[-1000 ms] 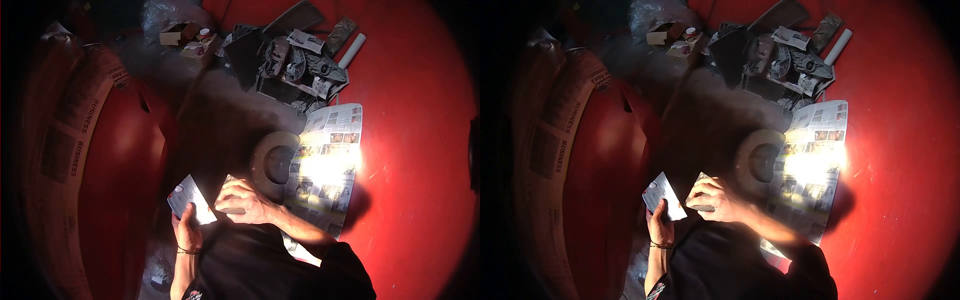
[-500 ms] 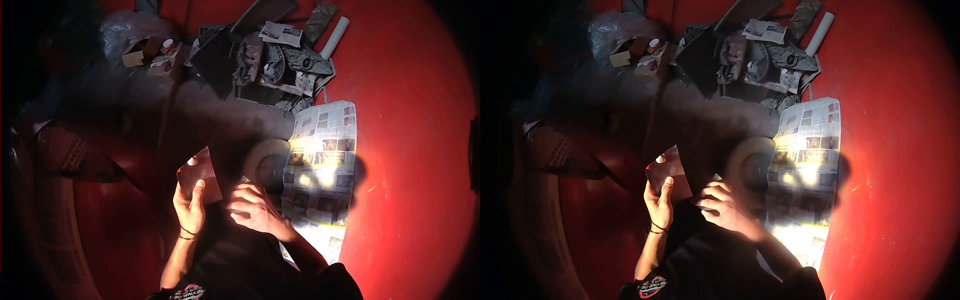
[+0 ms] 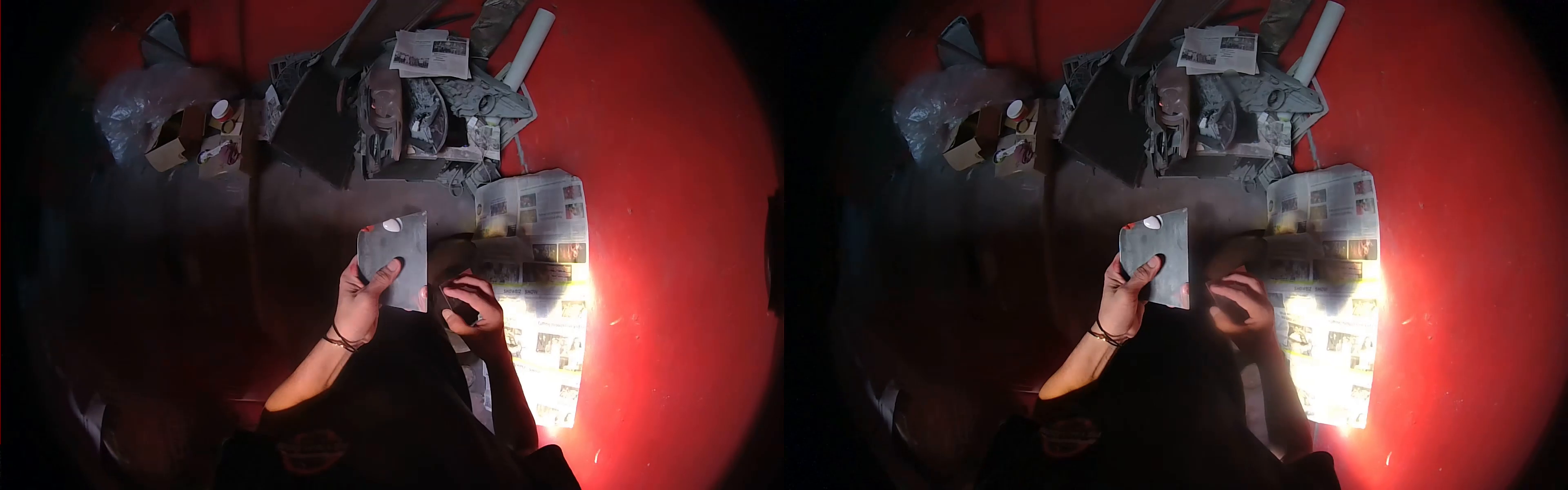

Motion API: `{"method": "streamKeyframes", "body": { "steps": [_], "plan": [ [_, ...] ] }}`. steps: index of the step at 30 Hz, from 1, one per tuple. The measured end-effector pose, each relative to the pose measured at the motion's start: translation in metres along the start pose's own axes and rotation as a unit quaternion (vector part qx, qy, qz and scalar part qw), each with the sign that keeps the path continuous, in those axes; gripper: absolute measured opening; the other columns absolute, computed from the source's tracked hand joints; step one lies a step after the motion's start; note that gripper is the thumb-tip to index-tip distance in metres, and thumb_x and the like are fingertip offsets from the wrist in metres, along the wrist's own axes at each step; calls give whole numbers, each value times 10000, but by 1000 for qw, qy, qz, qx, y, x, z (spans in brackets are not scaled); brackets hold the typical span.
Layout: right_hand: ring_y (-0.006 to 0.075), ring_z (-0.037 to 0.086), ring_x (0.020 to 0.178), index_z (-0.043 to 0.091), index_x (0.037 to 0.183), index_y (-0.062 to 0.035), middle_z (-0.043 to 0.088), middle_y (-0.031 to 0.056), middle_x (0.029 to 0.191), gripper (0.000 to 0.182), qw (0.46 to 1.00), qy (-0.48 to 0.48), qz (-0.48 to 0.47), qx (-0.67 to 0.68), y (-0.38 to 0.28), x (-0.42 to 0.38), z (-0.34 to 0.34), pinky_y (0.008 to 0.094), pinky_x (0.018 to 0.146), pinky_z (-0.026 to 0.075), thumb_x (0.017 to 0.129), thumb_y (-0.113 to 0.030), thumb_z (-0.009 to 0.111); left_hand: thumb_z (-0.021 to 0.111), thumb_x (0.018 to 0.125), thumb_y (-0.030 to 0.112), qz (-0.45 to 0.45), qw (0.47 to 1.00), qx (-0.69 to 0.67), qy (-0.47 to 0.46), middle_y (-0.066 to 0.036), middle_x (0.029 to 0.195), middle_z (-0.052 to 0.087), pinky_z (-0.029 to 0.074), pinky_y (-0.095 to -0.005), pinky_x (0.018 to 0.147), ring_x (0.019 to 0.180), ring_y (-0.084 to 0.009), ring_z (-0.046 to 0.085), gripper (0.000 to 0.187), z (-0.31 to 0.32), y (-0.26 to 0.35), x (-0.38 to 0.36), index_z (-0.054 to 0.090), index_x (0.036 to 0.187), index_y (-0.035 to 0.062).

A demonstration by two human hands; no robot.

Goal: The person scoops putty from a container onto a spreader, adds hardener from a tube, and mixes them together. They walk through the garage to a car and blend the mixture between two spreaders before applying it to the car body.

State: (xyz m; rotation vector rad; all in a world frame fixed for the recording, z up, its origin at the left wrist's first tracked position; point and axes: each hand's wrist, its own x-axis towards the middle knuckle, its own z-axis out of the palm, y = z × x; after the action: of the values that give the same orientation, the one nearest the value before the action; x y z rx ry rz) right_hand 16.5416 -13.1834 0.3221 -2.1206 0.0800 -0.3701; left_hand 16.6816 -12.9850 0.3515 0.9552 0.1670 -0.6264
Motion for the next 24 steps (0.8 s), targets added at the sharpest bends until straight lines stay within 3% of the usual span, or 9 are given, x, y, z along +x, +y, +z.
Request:
{"method": "streamKeyframes", "body": {
  "steps": [2, 4, 8, 9, 11, 15, 17, 20, 24],
  "plan": [
    [319, 594, 1292, 606, 1403, -19, 582, 138, 1423, 516, 952, 73, 215, 207, 4, 5, 5, 457, 1126, 456, 917, -170, 695, 702, 1020, 114, -7, 1000, 0, -4, -36, 1138, 719, 571, -318, 905, 996, -125, 698, 224, 1, 5, 26, 642, 1220, 31],
    [330, 567, 1339, 496, 1502, -27, 546, 148, 1460, 614, 807, 168, 358, 438, 1, 24, 12, 528, 1150, 441, 1003, -369, 604, 673, 1034, 122, -17, 999, -28, -14, -33, 1173, 713, 538, -321, 966, 1057, -125, 679, 246, -5, 7, 58, 638, 1263, 38],
    [336, 576, 1326, 439, 1546, -56, 571, 162, 1414, 609, 536, 104, 248, 800, 8, 73, 17, 609, 1178, 391, 1059, -413, 517, 664, 1032, 129, -5, 1000, -11, -25, -38, 1227, 703, 489, -317, 1032, 1128, -119, 644, 353, 12, 22, 113, 606, 1362, 18],
    [337, 577, 1318, 436, 1549, -60, 578, 164, 1401, 586, 538, 116, 274, 789, 30, 77, 23, 605, 1191, 375, 1064, -376, 527, 668, 1032, 134, 15, 999, 39, -33, -38, 1237, 700, 486, -312, 1032, 1132, -115, 640, 369, 14, 22, 129, 600, 1374, 14],
    [329, 584, 1298, 431, 1550, -64, 587, 160, 1386, 544, 650, 139, 305, 683, 62, 91, 31, 581, 1212, 354, 1068, -290, 544, 692, 1027, 133, 50, 990, 122, -53, -34, 1206, 718, 488, -294, 1016, 1104, -106, 644, 353, 29, 28, 158, 626, 1351, 8],
    [277, 615, 1231, 475, 1507, -51, 621, 128, 1337, 479, 950, 88, 224, 200, 129, 134, 40, 457, 1177, 395, 1049, -142, 586, 747, 992, 120, 19, 985, 153, -74, 1, 1148, 749, 485, -283, 989, 1042, -83, 658, 241, 69, 24, 220, 711, 1218, 45],
    [192, 654, 1129, 599, 1380, -26, 690, 88, 1202, 359, 939, 243, 191, 152, 130, 170, 36, 333, 1055, 474, 1039, -134, 627, 753, 986, 113, 39, 981, 173, -80, 8, 1144, 751, 485, -279, 991, 1040, -82, 661, 257, 96, 19, 244, 712, 1231, 46],
    [154, 649, 1105, 657, 1295, -16, 714, 71, 1125, 294, 920, 127, 243, 279, 159, 179, 18, 294, 997, 495, 1039, -160, 650, 772, 967, 96, 27, 977, 191, -88, 5, 1157, 754, 492, -278, 985, 1061, -79, 662, 274, 125, 11, 280, 729, 1233, 50],
    [101, 625, 1055, 687, 1233, -9, 713, 46, 1121, 272, 866, 116, 289, 390, 165, 214, 0, 280, 936, 502, 1038, -199, 675, 783, 954, 92, -10, 972, 215, -97, 0, 1153, 755, 511, -291, 960, 1054, -79, 665, 262, 140, -8, 318, 744, 1210, 51]
  ]
}}
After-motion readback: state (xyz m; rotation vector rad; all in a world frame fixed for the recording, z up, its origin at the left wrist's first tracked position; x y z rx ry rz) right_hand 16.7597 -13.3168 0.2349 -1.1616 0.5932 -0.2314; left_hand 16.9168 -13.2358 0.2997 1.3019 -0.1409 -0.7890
